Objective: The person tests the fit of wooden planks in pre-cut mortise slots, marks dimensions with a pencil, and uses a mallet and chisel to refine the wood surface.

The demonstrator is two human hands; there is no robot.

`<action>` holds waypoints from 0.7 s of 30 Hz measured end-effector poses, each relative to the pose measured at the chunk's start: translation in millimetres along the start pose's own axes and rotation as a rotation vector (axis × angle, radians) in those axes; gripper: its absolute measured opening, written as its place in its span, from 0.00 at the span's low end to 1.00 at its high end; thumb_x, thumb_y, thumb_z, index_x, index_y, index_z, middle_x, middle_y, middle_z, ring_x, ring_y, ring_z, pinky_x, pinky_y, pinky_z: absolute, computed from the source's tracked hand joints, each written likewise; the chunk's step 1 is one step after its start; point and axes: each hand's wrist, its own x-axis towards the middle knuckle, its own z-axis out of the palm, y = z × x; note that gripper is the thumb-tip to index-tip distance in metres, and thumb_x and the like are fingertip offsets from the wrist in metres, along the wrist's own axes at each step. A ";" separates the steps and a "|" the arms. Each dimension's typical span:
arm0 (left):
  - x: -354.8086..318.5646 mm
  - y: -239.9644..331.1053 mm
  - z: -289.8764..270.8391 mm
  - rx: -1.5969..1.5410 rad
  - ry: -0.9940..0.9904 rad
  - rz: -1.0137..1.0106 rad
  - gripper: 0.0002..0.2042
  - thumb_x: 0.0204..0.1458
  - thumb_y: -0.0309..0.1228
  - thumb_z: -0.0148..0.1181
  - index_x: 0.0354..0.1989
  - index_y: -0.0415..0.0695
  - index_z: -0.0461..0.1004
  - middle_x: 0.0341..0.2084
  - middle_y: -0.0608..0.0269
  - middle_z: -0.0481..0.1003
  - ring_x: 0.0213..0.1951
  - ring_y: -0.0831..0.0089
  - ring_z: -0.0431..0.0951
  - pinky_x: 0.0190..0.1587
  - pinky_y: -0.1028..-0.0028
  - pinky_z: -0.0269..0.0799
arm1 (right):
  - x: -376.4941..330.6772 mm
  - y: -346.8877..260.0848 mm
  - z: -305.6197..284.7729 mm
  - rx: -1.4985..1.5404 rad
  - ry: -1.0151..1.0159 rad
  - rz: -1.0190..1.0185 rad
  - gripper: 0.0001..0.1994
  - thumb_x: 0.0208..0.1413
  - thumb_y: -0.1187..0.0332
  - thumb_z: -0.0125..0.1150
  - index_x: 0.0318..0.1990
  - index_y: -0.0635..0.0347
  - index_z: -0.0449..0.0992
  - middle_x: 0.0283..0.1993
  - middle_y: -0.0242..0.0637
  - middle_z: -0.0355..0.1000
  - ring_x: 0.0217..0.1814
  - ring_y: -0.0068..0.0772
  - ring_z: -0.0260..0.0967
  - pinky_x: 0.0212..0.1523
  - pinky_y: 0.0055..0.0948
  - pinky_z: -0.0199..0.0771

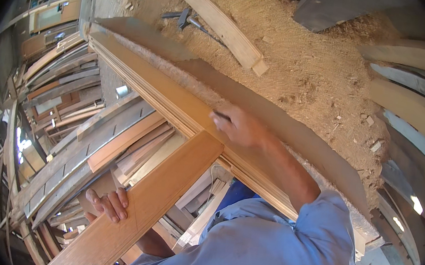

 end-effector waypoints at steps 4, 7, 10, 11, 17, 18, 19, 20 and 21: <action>-3.9 2.9 -5.1 0.017 -0.011 -0.012 0.20 0.70 0.50 0.36 0.45 0.44 0.63 0.14 0.62 0.74 0.19 0.68 0.74 0.32 0.66 0.66 | 91.3 -55.6 -2.2 0.019 -0.402 -0.117 0.18 0.62 0.55 0.55 0.26 0.60 0.75 0.20 0.33 0.69 0.22 0.27 0.65 0.26 0.35 0.66; 0.1 1.9 -7.5 0.011 -0.034 -0.023 0.18 0.71 0.48 0.36 0.44 0.44 0.63 0.15 0.62 0.75 0.20 0.69 0.75 0.33 0.68 0.67 | 137.1 -77.7 50.3 -0.009 -0.706 -0.263 0.19 0.60 0.54 0.57 0.27 0.62 0.78 0.21 0.35 0.72 0.24 0.29 0.68 0.27 0.35 0.68; 3.0 -1.3 -1.2 0.001 -0.030 -0.013 0.18 0.71 0.47 0.36 0.43 0.44 0.63 0.14 0.62 0.74 0.20 0.69 0.75 0.33 0.68 0.66 | 130.9 -33.3 125.2 0.001 -0.948 -0.342 0.16 0.56 0.57 0.58 0.28 0.64 0.79 0.21 0.39 0.72 0.25 0.32 0.69 0.28 0.36 0.68; 5.1 -3.5 0.1 -0.005 -0.028 -0.004 0.18 0.71 0.47 0.37 0.43 0.44 0.63 0.14 0.62 0.74 0.20 0.69 0.75 0.32 0.68 0.66 | 124.3 -3.7 146.1 -0.032 -0.984 -0.417 0.16 0.55 0.58 0.58 0.28 0.65 0.79 0.21 0.40 0.72 0.25 0.33 0.69 0.28 0.36 0.68; 1.5 -2.3 -1.7 -0.013 -0.026 0.003 0.19 0.71 0.47 0.35 0.41 0.44 0.63 0.14 0.62 0.74 0.19 0.69 0.73 0.33 0.68 0.66 | 122.9 -26.7 122.3 -0.050 -1.105 -0.145 0.15 0.55 0.59 0.63 0.31 0.64 0.81 0.28 0.43 0.78 0.28 0.29 0.75 0.30 0.33 0.72; 2.5 -2.8 1.2 -0.004 -0.004 0.004 0.19 0.71 0.48 0.35 0.41 0.44 0.63 0.14 0.62 0.74 0.19 0.69 0.73 0.33 0.67 0.66 | 129.4 -34.4 123.8 -0.040 -1.148 -0.081 0.15 0.56 0.59 0.63 0.32 0.64 0.82 0.30 0.43 0.79 0.30 0.28 0.76 0.30 0.31 0.73; 3.3 -3.2 4.6 0.005 0.017 0.005 0.19 0.71 0.48 0.35 0.41 0.44 0.63 0.14 0.62 0.74 0.19 0.70 0.73 0.33 0.67 0.66 | 137.6 -43.8 124.2 0.101 -1.109 -0.024 0.15 0.57 0.57 0.64 0.32 0.63 0.82 0.32 0.44 0.80 0.31 0.27 0.77 0.31 0.30 0.73; 2.1 -1.5 6.1 0.018 0.042 0.004 0.19 0.71 0.48 0.34 0.41 0.44 0.64 0.14 0.62 0.74 0.18 0.70 0.72 0.33 0.67 0.66 | 144.9 -56.0 126.0 0.245 -1.069 0.034 0.16 0.57 0.56 0.64 0.32 0.63 0.82 0.34 0.44 0.80 0.32 0.26 0.78 0.32 0.28 0.73; 0.0 0.1 3.3 0.006 0.035 0.005 0.20 0.71 0.49 0.35 0.42 0.44 0.64 0.14 0.61 0.74 0.18 0.67 0.74 0.33 0.65 0.66 | 149.1 -62.6 127.3 0.387 -1.024 0.092 0.17 0.58 0.55 0.65 0.32 0.62 0.82 0.36 0.44 0.81 0.33 0.26 0.79 0.33 0.27 0.74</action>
